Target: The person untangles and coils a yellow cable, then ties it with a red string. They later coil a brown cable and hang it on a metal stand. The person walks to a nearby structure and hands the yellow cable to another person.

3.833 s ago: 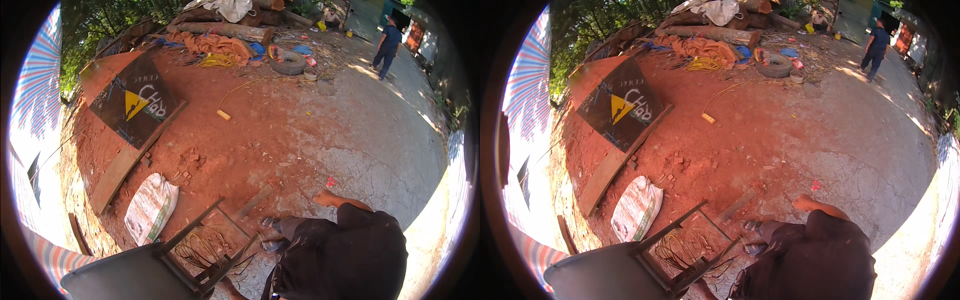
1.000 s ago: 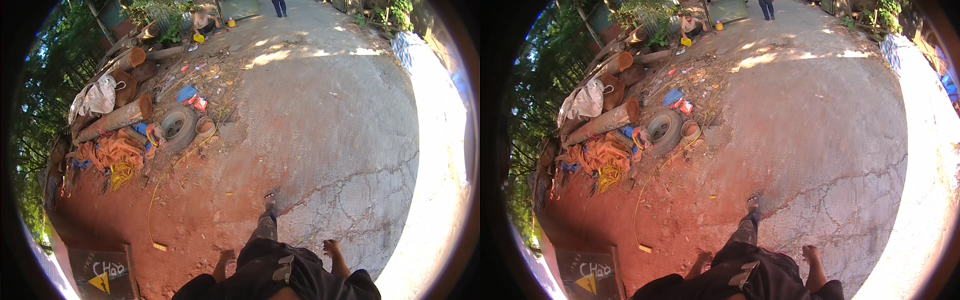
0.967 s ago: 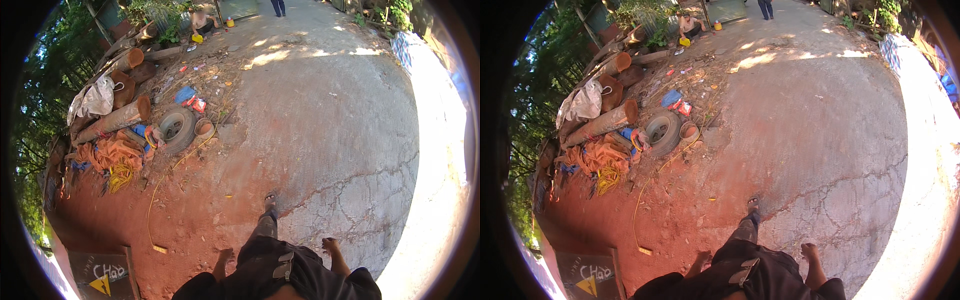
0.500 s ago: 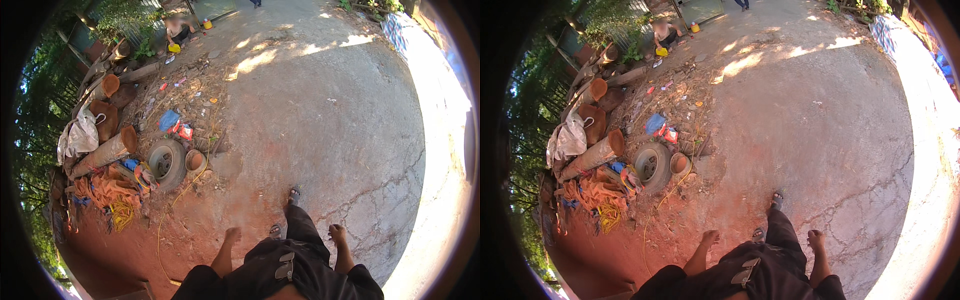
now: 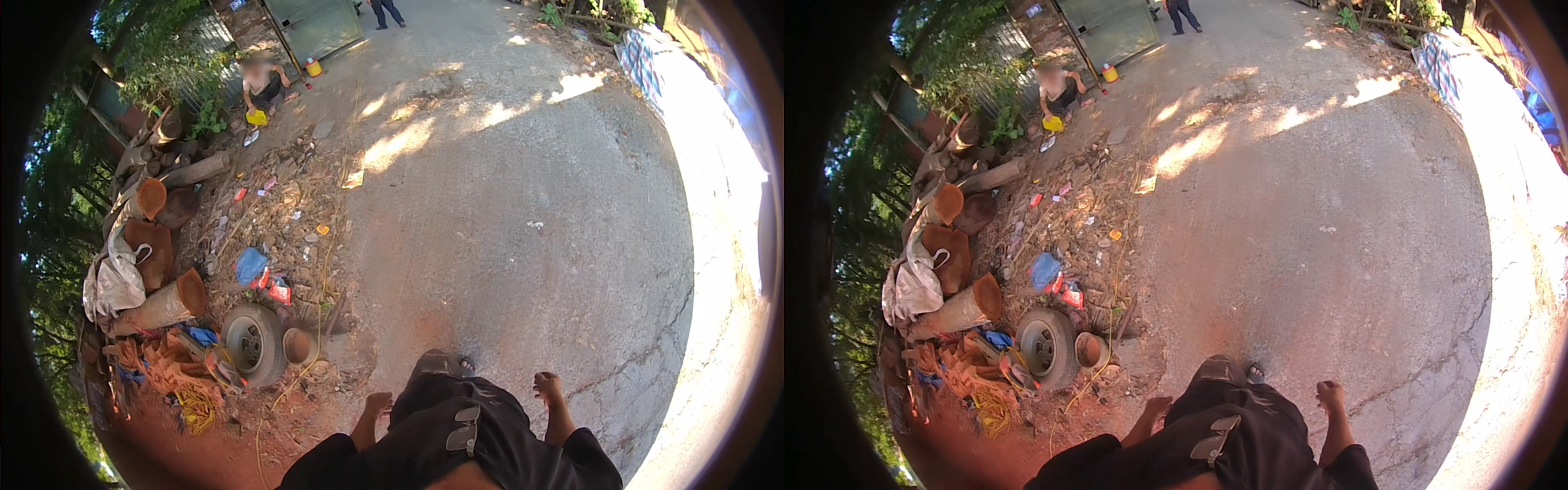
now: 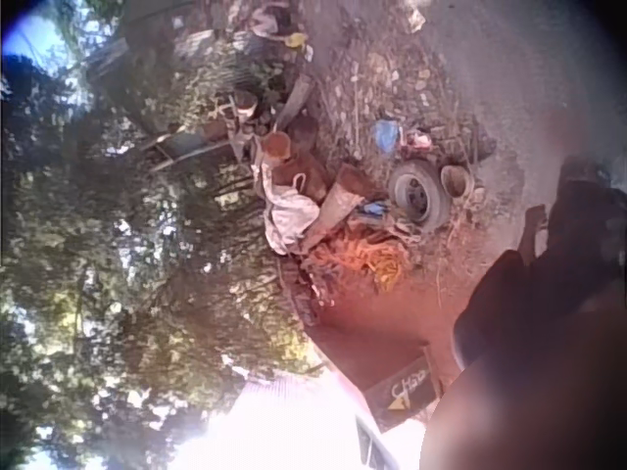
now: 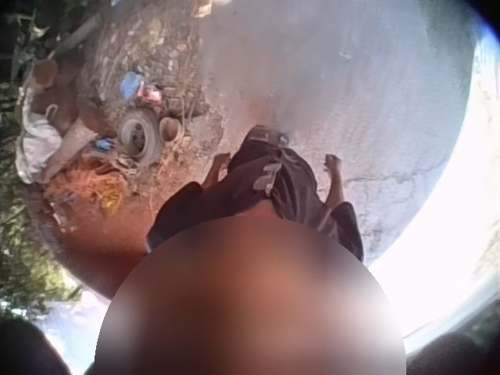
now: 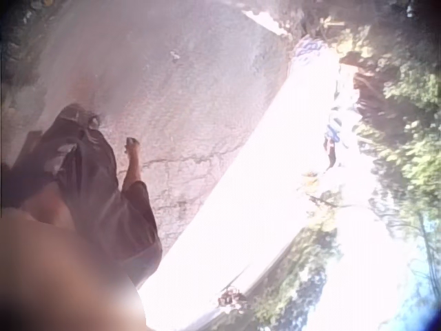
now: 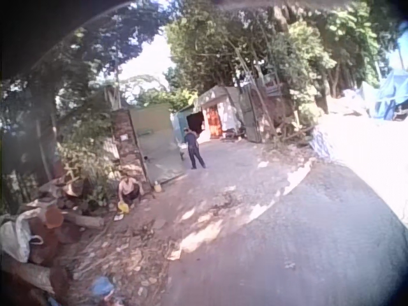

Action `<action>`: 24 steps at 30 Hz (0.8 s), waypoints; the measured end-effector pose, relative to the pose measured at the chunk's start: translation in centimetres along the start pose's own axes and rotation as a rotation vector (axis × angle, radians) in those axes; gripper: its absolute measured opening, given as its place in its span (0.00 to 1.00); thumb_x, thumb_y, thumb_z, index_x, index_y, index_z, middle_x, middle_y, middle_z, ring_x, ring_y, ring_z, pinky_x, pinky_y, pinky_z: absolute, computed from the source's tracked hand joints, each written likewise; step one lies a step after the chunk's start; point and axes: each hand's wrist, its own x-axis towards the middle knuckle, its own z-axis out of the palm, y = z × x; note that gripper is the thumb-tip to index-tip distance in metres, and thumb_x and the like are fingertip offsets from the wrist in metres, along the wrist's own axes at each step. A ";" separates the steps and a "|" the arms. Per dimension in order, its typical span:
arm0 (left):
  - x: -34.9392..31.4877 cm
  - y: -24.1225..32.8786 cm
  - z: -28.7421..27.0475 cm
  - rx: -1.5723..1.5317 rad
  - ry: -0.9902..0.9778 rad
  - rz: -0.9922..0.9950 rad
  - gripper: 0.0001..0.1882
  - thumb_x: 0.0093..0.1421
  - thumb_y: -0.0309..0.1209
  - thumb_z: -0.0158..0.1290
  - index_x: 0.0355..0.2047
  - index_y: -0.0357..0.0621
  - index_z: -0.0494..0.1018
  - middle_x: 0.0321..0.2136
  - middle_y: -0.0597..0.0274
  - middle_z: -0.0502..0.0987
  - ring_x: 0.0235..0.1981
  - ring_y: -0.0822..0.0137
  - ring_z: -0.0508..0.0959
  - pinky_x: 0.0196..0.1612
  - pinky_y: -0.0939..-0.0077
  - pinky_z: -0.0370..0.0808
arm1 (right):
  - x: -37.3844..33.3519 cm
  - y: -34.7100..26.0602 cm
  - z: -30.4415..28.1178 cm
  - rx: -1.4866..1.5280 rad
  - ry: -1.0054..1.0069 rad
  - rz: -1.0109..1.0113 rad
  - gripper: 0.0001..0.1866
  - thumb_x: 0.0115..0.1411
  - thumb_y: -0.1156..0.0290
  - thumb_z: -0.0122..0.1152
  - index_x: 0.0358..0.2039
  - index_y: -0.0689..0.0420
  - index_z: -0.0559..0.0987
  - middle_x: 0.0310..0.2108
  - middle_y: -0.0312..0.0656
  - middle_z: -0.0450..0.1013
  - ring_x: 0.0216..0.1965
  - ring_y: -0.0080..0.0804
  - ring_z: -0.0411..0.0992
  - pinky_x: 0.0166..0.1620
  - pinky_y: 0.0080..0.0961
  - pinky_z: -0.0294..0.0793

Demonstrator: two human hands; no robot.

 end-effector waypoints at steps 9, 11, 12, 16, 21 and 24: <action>14.2 23.6 6.0 -0.053 -0.163 0.004 0.15 0.62 0.44 0.54 0.37 0.45 0.76 0.32 0.62 0.79 0.30 0.63 0.79 0.35 0.60 0.77 | 20.1 -27.3 3.5 -0.116 -0.003 -0.152 0.17 0.59 0.63 0.59 0.43 0.62 0.81 0.30 0.43 0.78 0.28 0.33 0.77 0.27 0.32 0.79; 17.9 31.7 6.8 -0.046 -0.069 -0.098 0.17 0.62 0.43 0.55 0.41 0.42 0.76 0.33 0.59 0.79 0.33 0.61 0.80 0.37 0.60 0.79 | 22.8 -30.6 4.5 -0.046 0.062 -0.062 0.17 0.57 0.65 0.59 0.42 0.63 0.82 0.28 0.43 0.78 0.25 0.31 0.76 0.23 0.31 0.75; 18.4 34.4 7.3 0.039 0.028 -0.151 0.18 0.62 0.44 0.56 0.43 0.41 0.76 0.33 0.58 0.79 0.34 0.60 0.80 0.38 0.59 0.80 | 23.9 -31.9 4.7 -0.005 0.065 0.021 0.18 0.58 0.65 0.59 0.44 0.62 0.81 0.29 0.44 0.78 0.25 0.33 0.76 0.25 0.33 0.78; 21.6 51.2 9.8 0.132 0.065 -0.081 0.20 0.61 0.45 0.57 0.43 0.40 0.76 0.33 0.57 0.79 0.32 0.61 0.80 0.37 0.59 0.81 | 26.9 -37.7 4.6 0.020 0.021 0.182 0.19 0.56 0.66 0.58 0.46 0.61 0.80 0.32 0.47 0.78 0.27 0.38 0.78 0.27 0.36 0.80; 28.6 73.0 12.9 0.064 -0.030 0.294 0.19 0.60 0.45 0.58 0.42 0.42 0.78 0.34 0.61 0.79 0.32 0.65 0.80 0.35 0.64 0.80 | 33.2 -47.6 6.1 0.119 0.000 0.192 0.15 0.56 0.67 0.59 0.42 0.60 0.80 0.28 0.45 0.77 0.27 0.39 0.77 0.29 0.43 0.80; 34.0 83.5 14.7 0.033 -0.125 0.292 0.17 0.60 0.44 0.58 0.41 0.44 0.78 0.33 0.64 0.79 0.32 0.68 0.79 0.34 0.66 0.81 | 39.6 -54.6 6.0 0.089 -0.095 0.270 0.14 0.57 0.68 0.58 0.43 0.58 0.79 0.30 0.42 0.76 0.29 0.39 0.76 0.32 0.48 0.79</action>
